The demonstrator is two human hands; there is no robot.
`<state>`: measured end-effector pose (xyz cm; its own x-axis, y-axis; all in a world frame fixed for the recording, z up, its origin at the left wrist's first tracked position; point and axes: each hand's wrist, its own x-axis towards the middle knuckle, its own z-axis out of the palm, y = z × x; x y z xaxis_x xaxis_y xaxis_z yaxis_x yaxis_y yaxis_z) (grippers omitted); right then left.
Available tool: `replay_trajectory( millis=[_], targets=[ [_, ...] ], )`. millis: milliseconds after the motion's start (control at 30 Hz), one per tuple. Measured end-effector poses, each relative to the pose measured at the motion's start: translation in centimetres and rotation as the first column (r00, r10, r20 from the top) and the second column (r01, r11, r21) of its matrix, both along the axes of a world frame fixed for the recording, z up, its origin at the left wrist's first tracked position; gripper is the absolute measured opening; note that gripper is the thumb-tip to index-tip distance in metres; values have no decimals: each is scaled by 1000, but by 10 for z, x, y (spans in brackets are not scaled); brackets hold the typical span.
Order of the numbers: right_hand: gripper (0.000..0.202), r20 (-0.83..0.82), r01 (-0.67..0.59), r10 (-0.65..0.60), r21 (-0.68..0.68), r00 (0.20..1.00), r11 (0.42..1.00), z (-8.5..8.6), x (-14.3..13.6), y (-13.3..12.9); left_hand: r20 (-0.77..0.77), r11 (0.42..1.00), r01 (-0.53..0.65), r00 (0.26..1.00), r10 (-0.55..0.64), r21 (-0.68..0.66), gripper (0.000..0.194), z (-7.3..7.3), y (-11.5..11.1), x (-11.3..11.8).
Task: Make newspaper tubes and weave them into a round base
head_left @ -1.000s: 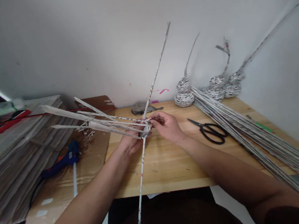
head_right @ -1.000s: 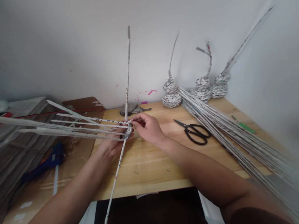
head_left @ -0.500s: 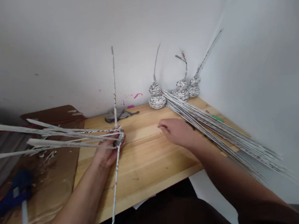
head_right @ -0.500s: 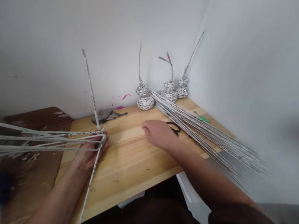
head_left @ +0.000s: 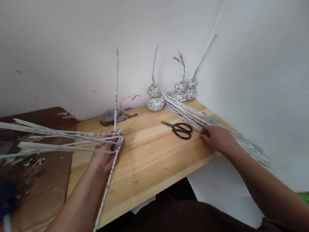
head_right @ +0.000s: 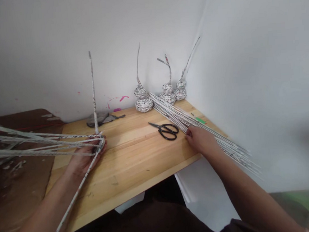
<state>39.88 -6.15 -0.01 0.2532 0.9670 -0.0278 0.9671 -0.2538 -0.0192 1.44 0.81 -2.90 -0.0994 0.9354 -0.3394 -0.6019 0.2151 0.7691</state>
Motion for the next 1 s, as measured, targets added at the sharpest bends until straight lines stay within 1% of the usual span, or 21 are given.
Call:
replay_trajectory(
  millis=[133,233,367,500,633,700,833,933,1000],
  targets=[
    [18,22,11,-13,73,1000,997,-3,2,8,21,1000,19,1000,-19,16,16,-3,0,-1],
    [16,36,-12,11,43,999,999,-3,4,12,15,999,34,999,-35,32,16,-5,1,-2],
    [17,76,27,-27,0,997,1000,2,5,13,32,999,18,999,-20,37,16,-6,2,-3],
    [21,158,47,-48,5,986,999,16,11,8,38,999,37,999,-38,34,15,-7,3,-3],
    [26,237,73,-85,60,968,996,38,22,-3,33,997,53,998,-55,58,15,-9,3,-5],
    [27,247,80,-98,81,964,993,51,27,-9,41,996,56,997,-59,67,17,-10,3,-5],
    [30,192,61,-91,153,977,986,69,32,-19,54,998,43,997,-46,55,17,-8,2,-3],
    [30,134,35,-62,198,989,980,74,29,-25,67,998,23,997,-27,59,17,-6,1,-3],
    [26,34,18,-28,254,999,967,77,24,-27,70,997,28,997,-33,71,19,-6,1,-3]
  ],
)
